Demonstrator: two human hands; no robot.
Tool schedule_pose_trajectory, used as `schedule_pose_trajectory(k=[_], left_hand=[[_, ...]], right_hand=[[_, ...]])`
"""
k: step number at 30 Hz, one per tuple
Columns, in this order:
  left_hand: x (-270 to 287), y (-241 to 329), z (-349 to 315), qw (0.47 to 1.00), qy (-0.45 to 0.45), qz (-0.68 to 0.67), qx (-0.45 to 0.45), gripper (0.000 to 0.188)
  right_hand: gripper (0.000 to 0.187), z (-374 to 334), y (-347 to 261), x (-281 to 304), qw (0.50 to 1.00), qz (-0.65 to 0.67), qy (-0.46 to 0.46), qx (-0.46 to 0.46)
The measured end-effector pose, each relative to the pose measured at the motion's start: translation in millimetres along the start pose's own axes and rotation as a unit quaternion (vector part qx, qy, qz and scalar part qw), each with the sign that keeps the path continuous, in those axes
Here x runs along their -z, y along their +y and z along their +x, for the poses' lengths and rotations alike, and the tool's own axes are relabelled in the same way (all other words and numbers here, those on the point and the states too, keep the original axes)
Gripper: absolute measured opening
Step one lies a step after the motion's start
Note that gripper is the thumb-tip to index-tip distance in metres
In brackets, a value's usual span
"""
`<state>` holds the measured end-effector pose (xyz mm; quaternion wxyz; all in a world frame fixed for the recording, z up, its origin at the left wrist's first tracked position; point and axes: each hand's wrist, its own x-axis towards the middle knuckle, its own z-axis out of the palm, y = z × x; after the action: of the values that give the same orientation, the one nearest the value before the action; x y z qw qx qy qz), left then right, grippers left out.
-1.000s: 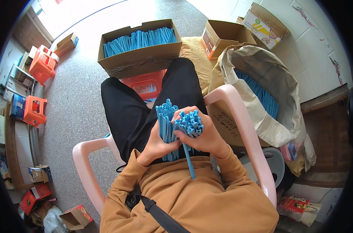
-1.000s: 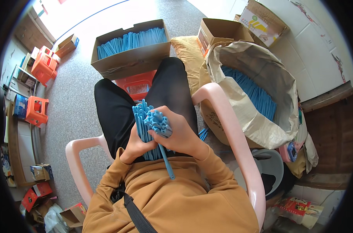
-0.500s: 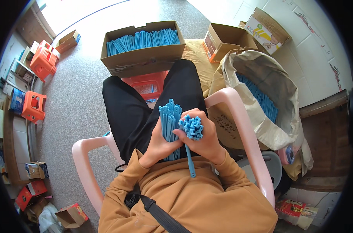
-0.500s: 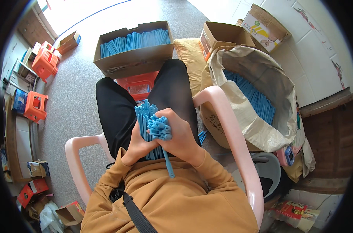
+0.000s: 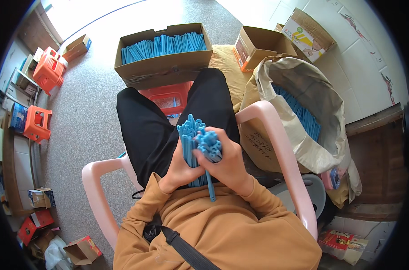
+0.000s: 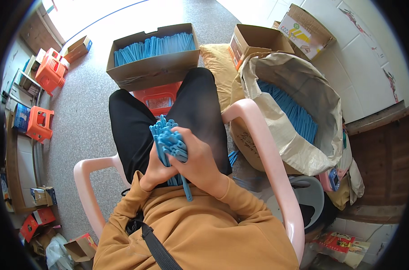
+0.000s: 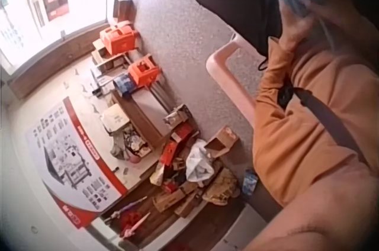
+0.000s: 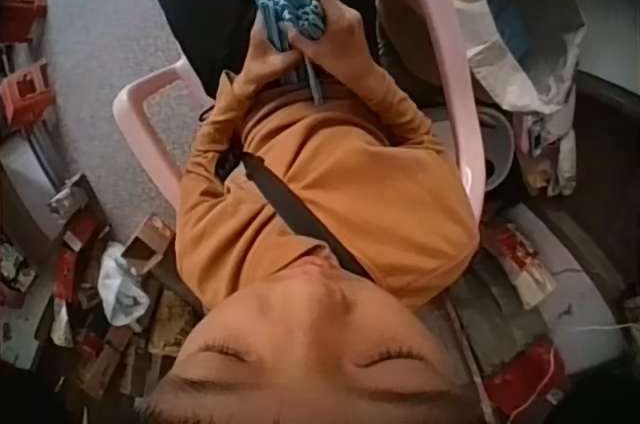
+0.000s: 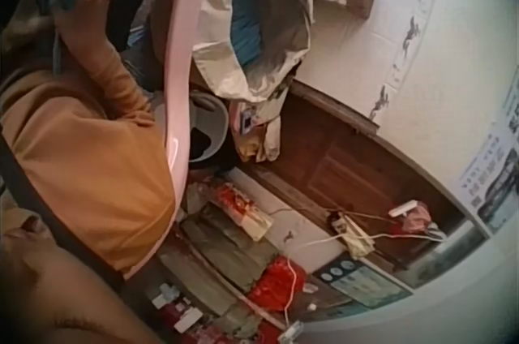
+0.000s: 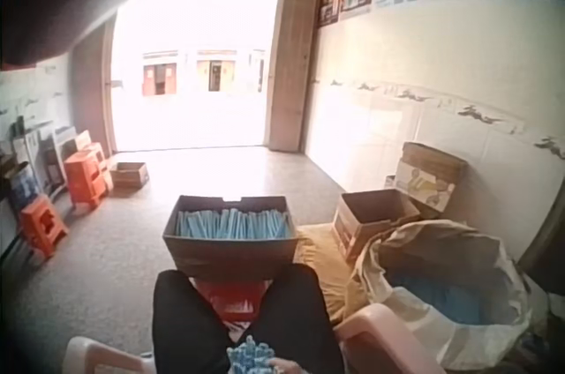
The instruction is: Manually sorting bundles of blue plastic components and placing them into a cardboard box.
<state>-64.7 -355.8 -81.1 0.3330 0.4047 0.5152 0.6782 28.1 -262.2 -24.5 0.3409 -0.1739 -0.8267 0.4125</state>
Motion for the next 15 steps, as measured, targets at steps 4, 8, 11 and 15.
schedule_pose_trajectory(k=[4,8,11,15], left_hand=[[6.2,-4.4,-3.1,0.999,-0.027,0.032,0.033,0.071],[-1.5,1.0,1.2,0.999,-0.017,-0.004,0.027,0.071],[-0.7,-3.6,2.0,1.000,-0.020,0.000,0.000,0.071],[0.6,-4.0,0.4,0.996,-0.050,-0.067,0.013,0.078]], right_hand=[[0.041,7.0,-3.4,-1.4,0.996,0.037,-0.082,0.012],[0.039,12.3,11.1,4.9,0.968,0.188,-0.141,-0.086],[0.038,14.7,12.6,14.7,0.932,0.290,-0.158,-0.150],[0.041,15.0,22.5,12.5,0.916,0.345,-0.156,-0.134]])
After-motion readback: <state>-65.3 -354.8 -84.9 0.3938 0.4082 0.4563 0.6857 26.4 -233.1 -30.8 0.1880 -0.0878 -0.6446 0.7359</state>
